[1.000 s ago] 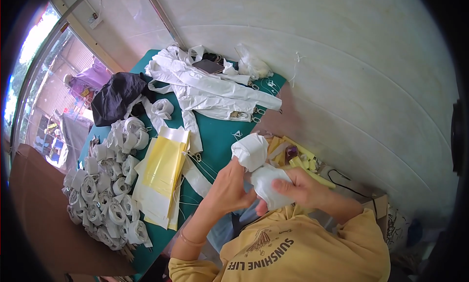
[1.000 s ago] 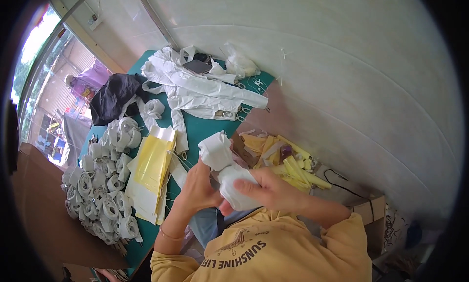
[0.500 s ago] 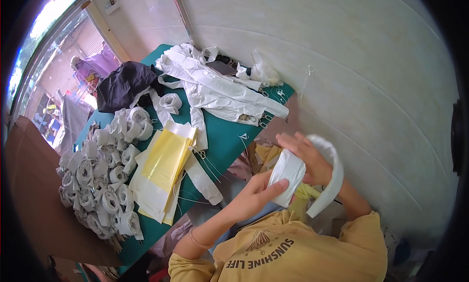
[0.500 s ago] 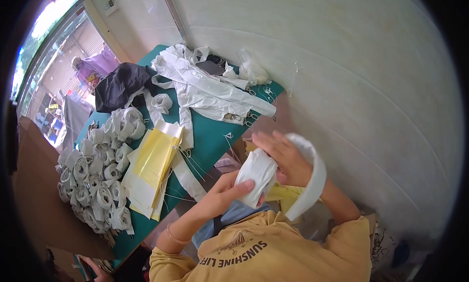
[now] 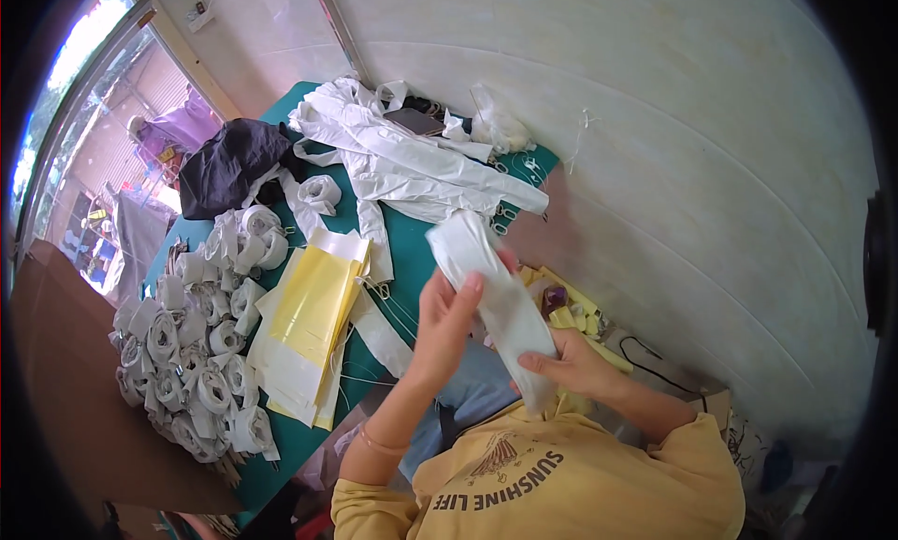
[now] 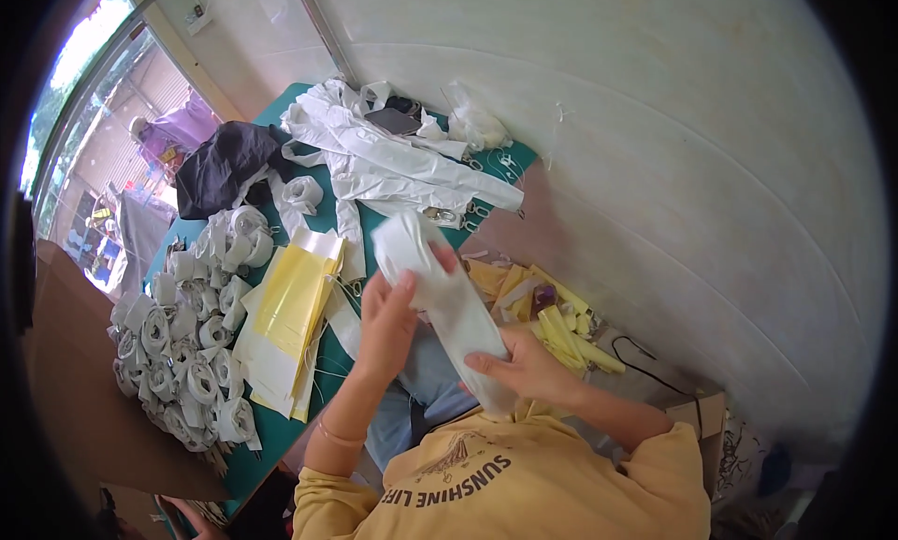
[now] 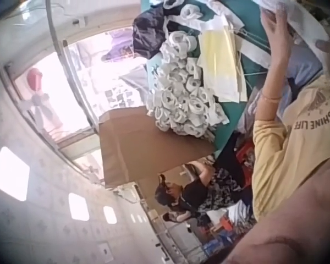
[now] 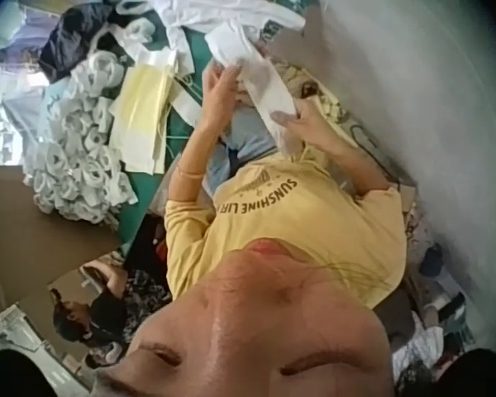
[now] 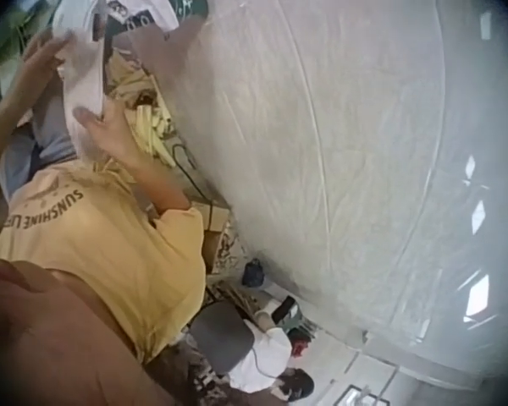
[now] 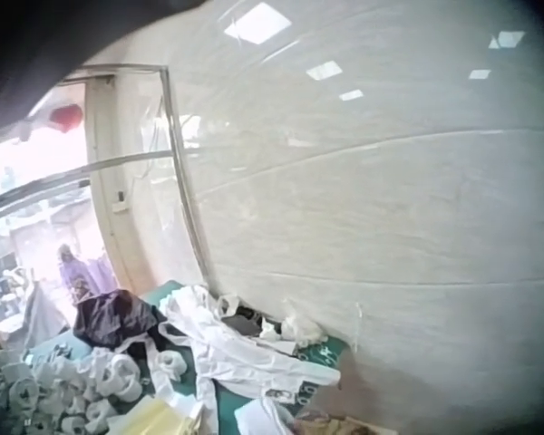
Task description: Rolling and organizing fabric belts in a production environment.
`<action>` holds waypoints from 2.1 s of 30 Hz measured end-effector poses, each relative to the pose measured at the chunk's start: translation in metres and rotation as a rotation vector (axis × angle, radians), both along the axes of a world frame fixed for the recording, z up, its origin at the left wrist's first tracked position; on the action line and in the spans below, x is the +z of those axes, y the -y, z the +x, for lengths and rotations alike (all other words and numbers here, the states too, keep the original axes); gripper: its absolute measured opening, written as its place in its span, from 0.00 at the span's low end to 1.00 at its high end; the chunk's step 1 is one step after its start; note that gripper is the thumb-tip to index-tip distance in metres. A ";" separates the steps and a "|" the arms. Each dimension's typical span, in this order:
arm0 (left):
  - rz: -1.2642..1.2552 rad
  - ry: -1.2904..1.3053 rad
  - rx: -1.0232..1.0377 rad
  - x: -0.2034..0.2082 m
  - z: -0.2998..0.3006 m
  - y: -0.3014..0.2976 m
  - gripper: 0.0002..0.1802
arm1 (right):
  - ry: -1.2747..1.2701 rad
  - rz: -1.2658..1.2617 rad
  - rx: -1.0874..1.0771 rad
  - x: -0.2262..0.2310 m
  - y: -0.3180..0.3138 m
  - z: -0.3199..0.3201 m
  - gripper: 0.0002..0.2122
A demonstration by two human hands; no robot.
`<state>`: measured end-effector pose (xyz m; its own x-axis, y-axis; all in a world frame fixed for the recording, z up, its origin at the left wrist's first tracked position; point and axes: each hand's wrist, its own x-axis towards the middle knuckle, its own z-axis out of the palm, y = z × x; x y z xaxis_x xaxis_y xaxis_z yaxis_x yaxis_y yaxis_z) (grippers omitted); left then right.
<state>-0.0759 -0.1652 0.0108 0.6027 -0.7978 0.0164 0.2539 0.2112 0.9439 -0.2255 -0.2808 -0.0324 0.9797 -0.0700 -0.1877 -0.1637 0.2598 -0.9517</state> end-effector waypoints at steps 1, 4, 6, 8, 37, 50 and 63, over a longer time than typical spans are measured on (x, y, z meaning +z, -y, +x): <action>-0.064 0.077 0.017 -0.006 0.008 0.001 0.30 | 0.000 0.002 -0.006 0.004 0.000 -0.001 0.15; -0.063 0.246 0.018 -0.024 0.021 -0.003 0.42 | 0.022 0.086 -0.032 0.016 -0.001 -0.002 0.18; 0.223 0.791 -0.041 -0.038 0.027 -0.012 0.42 | 0.053 0.141 -0.191 0.027 -0.001 -0.001 0.18; 0.244 0.816 -0.048 -0.045 0.024 -0.013 0.41 | 0.074 0.185 -0.201 0.032 0.011 0.003 0.18; 0.711 1.606 0.095 -0.046 0.028 -0.093 0.17 | 0.238 -0.032 -0.058 -0.001 -0.035 0.128 0.14; 0.209 0.349 0.877 -0.071 0.008 -0.129 0.22 | 0.833 -0.744 -0.187 -0.006 -0.139 0.174 0.09; 0.116 0.207 1.388 -0.047 0.056 -0.237 0.24 | 0.926 -0.764 0.008 0.009 -0.216 0.221 0.15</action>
<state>-0.0196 0.0718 -0.0358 0.8838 0.4333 0.1767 -0.2381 0.0912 0.9670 -0.0045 -0.0649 -0.0238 0.7218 0.1501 0.6756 0.6649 -0.4216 -0.6166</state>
